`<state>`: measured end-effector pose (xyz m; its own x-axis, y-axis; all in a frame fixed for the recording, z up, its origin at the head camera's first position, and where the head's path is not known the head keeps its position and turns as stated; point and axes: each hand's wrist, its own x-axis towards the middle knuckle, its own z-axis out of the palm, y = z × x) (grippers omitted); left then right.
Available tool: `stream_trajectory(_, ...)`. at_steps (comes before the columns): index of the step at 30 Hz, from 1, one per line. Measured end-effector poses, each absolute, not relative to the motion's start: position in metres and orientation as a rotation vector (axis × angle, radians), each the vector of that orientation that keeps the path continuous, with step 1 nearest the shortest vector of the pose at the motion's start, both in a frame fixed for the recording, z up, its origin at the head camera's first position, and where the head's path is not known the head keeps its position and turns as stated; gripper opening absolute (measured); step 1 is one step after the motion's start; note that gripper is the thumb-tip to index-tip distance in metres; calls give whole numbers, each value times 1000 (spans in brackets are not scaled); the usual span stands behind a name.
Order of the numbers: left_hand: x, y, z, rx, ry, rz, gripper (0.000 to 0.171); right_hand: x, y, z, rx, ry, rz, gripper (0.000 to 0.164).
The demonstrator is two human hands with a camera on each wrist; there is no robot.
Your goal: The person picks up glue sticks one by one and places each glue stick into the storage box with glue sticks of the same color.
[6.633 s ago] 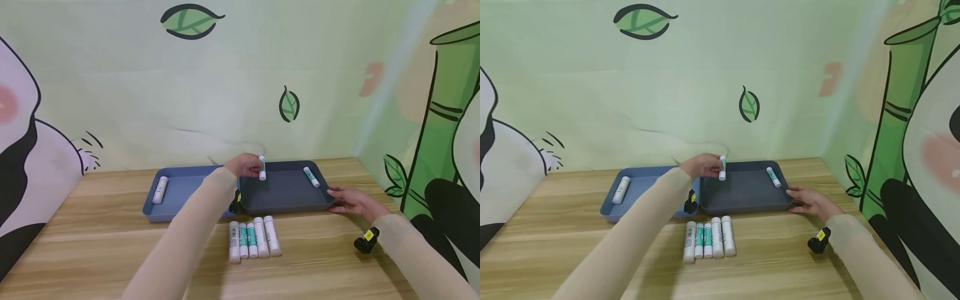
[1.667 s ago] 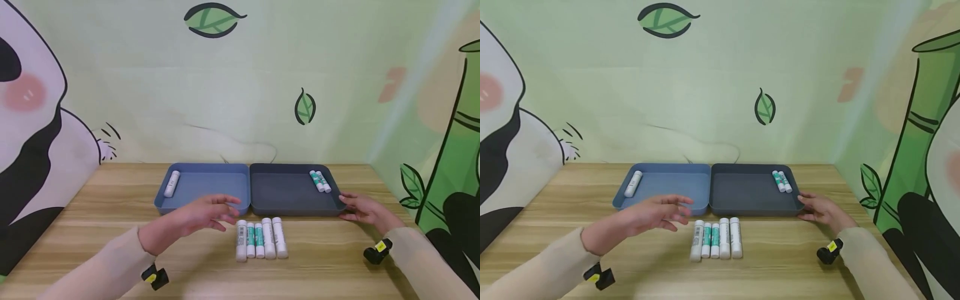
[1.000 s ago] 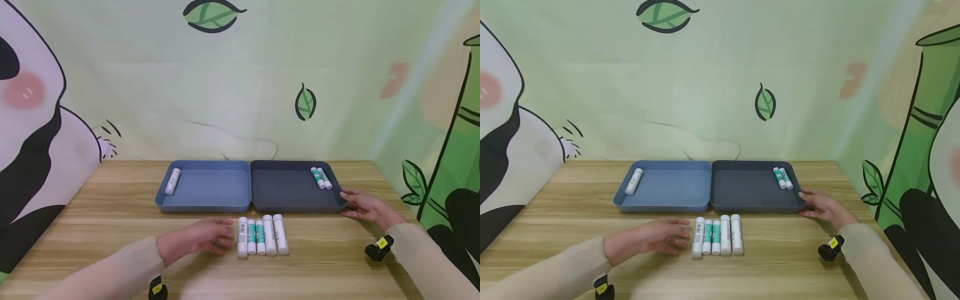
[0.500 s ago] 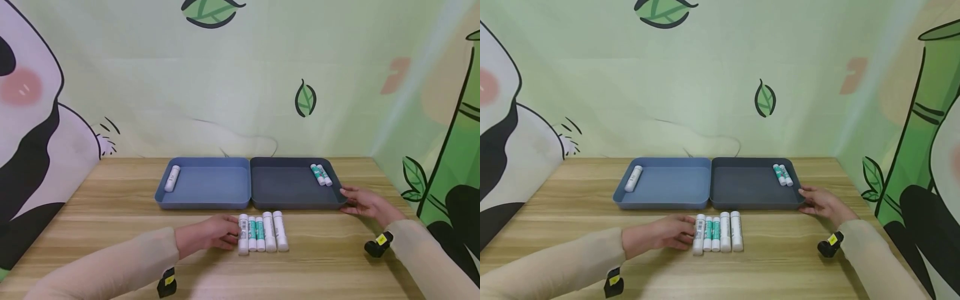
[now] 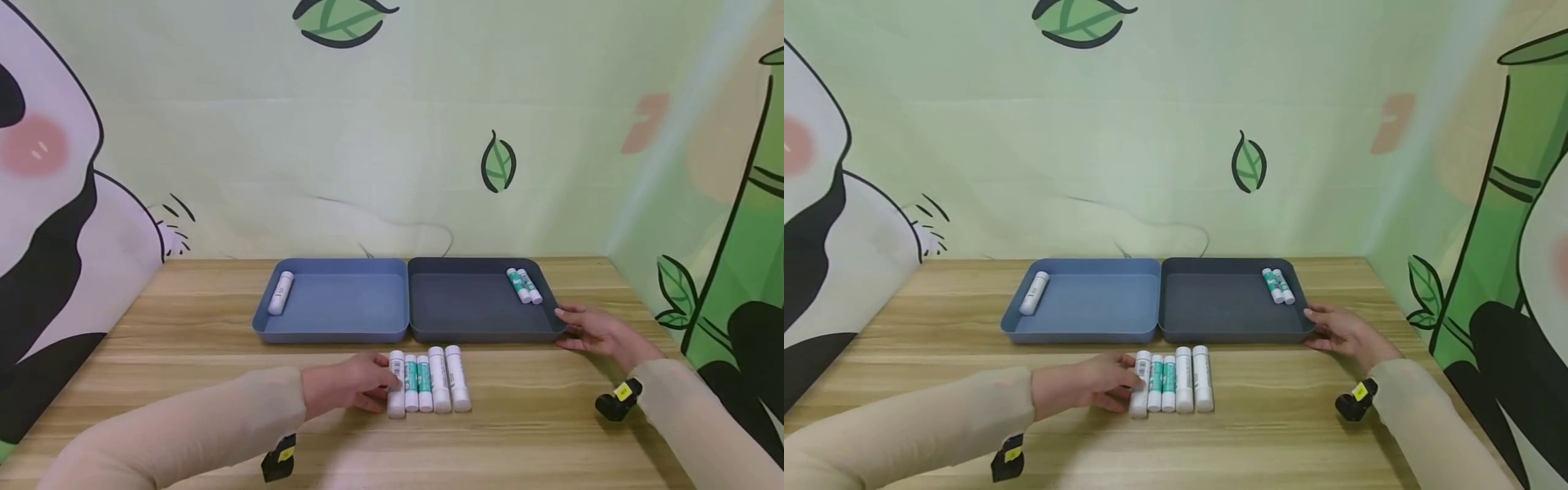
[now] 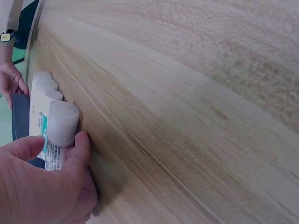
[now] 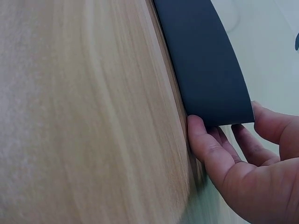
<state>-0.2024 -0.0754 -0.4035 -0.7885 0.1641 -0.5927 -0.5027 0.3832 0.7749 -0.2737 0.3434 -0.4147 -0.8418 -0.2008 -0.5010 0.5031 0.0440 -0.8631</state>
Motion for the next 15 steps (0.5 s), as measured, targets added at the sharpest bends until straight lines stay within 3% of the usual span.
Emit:
stream_trajectory(4,-200,-73,-403,-297,2047,1451,56,-273,342,-416,301,1835,-1846,81)
stream_trajectory(11,-201,-70,-402,-289,2069,1413,74,-273,342,-416,307,1846,-1828,80)
stream_trajectory(15,-202,-68,-402,-284,2067,1412,73,-274,342,-414,330,1854,-1825,80)
